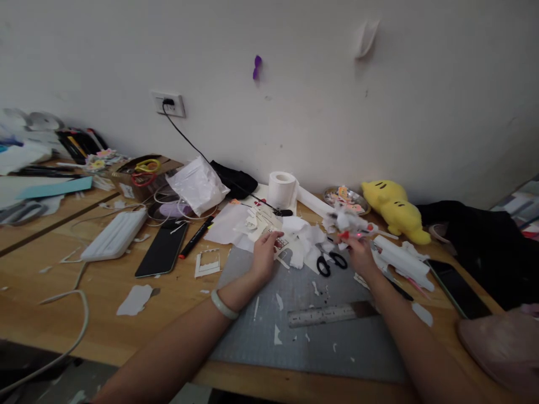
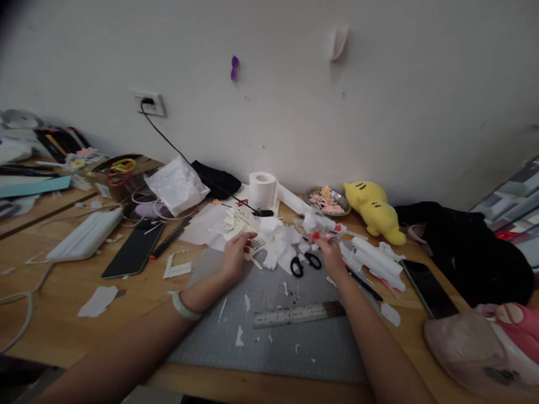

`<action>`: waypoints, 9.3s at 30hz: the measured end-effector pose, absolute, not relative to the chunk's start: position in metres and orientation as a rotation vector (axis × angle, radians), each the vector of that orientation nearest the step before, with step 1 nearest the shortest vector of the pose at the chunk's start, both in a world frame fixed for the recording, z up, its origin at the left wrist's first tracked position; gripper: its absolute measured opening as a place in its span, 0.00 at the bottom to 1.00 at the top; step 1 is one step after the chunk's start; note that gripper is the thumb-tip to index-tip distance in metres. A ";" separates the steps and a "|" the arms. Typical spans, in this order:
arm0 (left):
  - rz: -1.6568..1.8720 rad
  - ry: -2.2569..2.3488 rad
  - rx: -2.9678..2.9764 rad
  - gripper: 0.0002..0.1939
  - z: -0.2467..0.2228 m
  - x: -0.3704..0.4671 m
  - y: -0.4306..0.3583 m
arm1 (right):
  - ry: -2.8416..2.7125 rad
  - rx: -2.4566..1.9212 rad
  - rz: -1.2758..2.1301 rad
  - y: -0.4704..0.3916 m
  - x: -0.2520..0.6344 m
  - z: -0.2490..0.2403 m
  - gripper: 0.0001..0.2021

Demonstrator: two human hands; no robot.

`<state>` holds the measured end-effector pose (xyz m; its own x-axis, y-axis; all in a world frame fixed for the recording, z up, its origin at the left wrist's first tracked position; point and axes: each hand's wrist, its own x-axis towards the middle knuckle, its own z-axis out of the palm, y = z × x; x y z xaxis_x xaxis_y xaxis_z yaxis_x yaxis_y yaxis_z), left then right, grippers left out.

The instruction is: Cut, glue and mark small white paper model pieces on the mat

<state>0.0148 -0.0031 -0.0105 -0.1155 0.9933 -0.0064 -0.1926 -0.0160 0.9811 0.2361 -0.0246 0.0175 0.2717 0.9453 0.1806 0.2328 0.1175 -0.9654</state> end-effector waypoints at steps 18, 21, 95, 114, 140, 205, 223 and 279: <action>1.582 1.199 0.871 0.16 -0.014 0.013 0.002 | -1.552 -1.605 0.670 -0.030 0.245 0.006 0.07; 1.573 1.192 0.869 0.16 -0.015 0.013 0.003 | -1.610 -1.605 0.654 -0.027 0.245 0.003 0.06; 1.515 1.167 0.838 0.15 -0.011 0.016 -0.001 | -1.640 -1.686 0.582 -0.021 0.254 -0.013 0.11; 1.477 1.124 0.912 0.16 -0.008 0.015 -0.004 | -1.040 -1.434 0.813 -0.018 0.250 0.002 0.16; 1.123 0.756 1.195 0.19 -0.008 0.020 -0.014 | -1.394 -1.373 0.600 -0.045 0.196 0.011 0.12; 1.180 1.009 1.353 0.15 -0.008 0.021 -0.011 | -1.371 -1.714 0.862 -0.039 0.170 0.002 0.13; 1.169 1.001 1.337 0.15 -0.008 0.020 -0.011 | -1.551 -1.886 0.734 -0.035 0.168 0.004 0.05; 1.165 0.996 1.306 0.15 -0.013 0.021 -0.008 | -2.360 -1.767 0.164 -0.047 0.179 0.005 0.14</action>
